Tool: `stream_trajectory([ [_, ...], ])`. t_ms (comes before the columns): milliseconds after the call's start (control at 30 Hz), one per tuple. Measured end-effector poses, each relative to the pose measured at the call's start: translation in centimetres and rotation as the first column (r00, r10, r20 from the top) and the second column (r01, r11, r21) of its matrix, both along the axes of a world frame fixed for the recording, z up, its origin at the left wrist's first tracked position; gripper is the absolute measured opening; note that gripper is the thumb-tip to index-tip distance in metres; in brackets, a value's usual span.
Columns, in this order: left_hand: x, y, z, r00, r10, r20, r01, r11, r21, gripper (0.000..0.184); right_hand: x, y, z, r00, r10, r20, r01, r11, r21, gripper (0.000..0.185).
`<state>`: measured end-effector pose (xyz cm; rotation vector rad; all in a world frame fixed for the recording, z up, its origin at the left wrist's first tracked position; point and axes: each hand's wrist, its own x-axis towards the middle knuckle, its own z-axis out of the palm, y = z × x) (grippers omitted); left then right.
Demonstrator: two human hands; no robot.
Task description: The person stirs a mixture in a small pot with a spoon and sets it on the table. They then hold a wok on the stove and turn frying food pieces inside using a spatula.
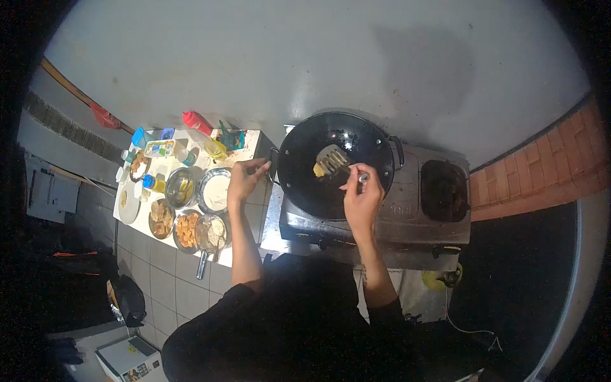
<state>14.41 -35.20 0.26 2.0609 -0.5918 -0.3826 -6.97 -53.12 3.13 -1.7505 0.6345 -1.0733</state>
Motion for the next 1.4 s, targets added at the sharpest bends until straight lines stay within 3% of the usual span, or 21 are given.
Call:
stream_trajectory([
  [267, -0.8, -0.7, -1.1, 1.0, 0.025, -0.015, -0.024, 1.0, 0.005, 0.037, -2.2, -0.9, -1.5, 0.997, 0.005, -0.078, 0.001, 0.997, 0.08, 0.01],
  [367, -0.9, -0.8, -3.3, 0.988, 0.083, 0.132, -0.065, 0.989, -0.134, 0.033, -3.0, -1.3, -1.8, 0.999, -0.003, -0.047, 0.01, 0.991, 0.137, 0.01],
  [533, -2.4, -1.3, -1.4, 0.99, 0.118, 0.079, -0.113, 0.991, -0.066, 0.029, -3.8, -2.9, 0.1, 0.982, -0.012, -0.187, 0.037, 0.991, 0.131, 0.015],
  [667, -2.5, -1.6, -1.4, 0.989, 0.138, 0.05, -0.138, 0.99, -0.006, 0.027, -1.9, -3.6, -0.9, 0.993, 0.031, -0.118, -0.004, 0.974, 0.225, 0.014],
  [733, -2.8, -1.8, -1.4, 0.99, 0.144, -0.012, -0.144, 0.983, -0.112, 0.027, -1.5, -3.6, -1.8, 0.992, 0.115, -0.043, -0.102, 0.967, 0.231, 0.008],
  [933, -3.0, -2.1, -0.6, 0.982, 0.187, 0.002, -0.187, 0.982, -0.004, 0.027, -4.3, -5.3, 0.4, 0.96, 0.217, -0.175, -0.165, 0.949, 0.269, 0.011],
  [1033, -2.8, -2.3, -0.6, 0.987, 0.16, -0.018, -0.159, 0.987, 0.024, 0.037, -4.6, -6.5, 0.4, 0.96, 0.228, -0.162, -0.185, 0.952, 0.244, 0.011],
  [1100, -3.1, -2.4, -0.6, 0.986, 0.169, 0.018, -0.168, 0.986, -0.022, 0.026, -4.6, -7.1, 0.2, 0.975, 0.21, -0.066, -0.198, 0.967, 0.159, 0.011],
  [1233, -3.0, -2.4, -0.6, 0.983, 0.184, 0.014, -0.184, 0.983, -0.017, 0.027, -3.0, -7.4, -0.3, 0.985, 0.142, -0.1, -0.119, 0.97, 0.211, 0.012],
  [1400, -2.2, -2.1, -1.2, 0.988, 0.151, -0.028, -0.152, 0.986, -0.063, 0.03, -3.2, -6.6, -1.8, 0.983, 0.174, -0.062, -0.152, 0.952, 0.265, 0.012],
])
